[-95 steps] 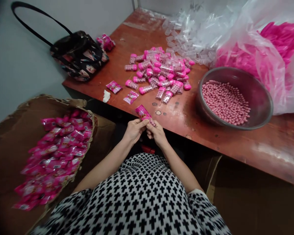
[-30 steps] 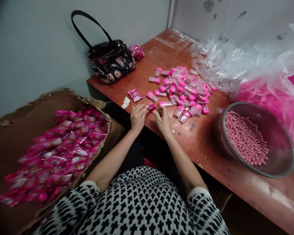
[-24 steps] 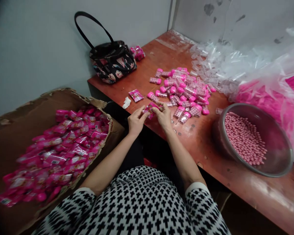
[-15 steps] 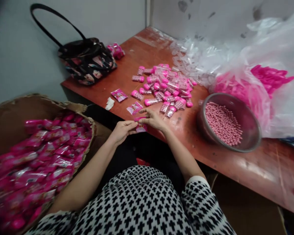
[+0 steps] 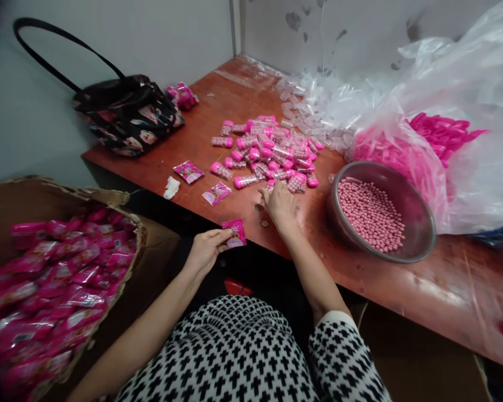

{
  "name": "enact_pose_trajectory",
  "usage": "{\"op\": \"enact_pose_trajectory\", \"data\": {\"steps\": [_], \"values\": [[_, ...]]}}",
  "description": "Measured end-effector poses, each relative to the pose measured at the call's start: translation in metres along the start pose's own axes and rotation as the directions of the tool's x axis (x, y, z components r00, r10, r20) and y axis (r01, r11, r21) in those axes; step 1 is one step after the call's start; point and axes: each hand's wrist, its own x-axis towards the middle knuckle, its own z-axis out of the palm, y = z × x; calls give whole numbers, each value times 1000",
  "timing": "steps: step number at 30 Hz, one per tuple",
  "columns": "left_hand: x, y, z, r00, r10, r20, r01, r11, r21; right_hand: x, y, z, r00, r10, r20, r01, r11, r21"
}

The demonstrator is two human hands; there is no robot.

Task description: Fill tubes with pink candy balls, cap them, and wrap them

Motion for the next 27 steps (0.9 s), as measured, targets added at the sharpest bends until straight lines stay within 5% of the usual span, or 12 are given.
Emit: {"op": "enact_pose_trajectory", "data": {"steps": [8,12,14,16,21,24,27], "values": [[-4,4,1,997,-21,-77,1,970,-242,27,-1,1,982,1,187,40,976,-214],[-2,5,-1,991,-27,-128,-32,896,-442,-14,16,-7,996,-85,30,82,993,88],[-1,3,0,990,-37,-133,-34,866,-499,-50,19,-8,989,-131,65,84,872,482],[-1,2,2,992,-36,-121,-30,864,-503,-83,17,-7,952,-192,238,-57,654,755],[-10,-2,9,995,97,2,-94,967,-236,-103,6,0,927,-197,320,-258,285,923],[-17,-4,11,984,160,79,-155,986,-61,-88,2,2,867,-320,382,-316,239,918],[-19,-7,11,981,114,156,-107,993,-50,-81,-2,3,882,-323,343,-272,245,930]]}}
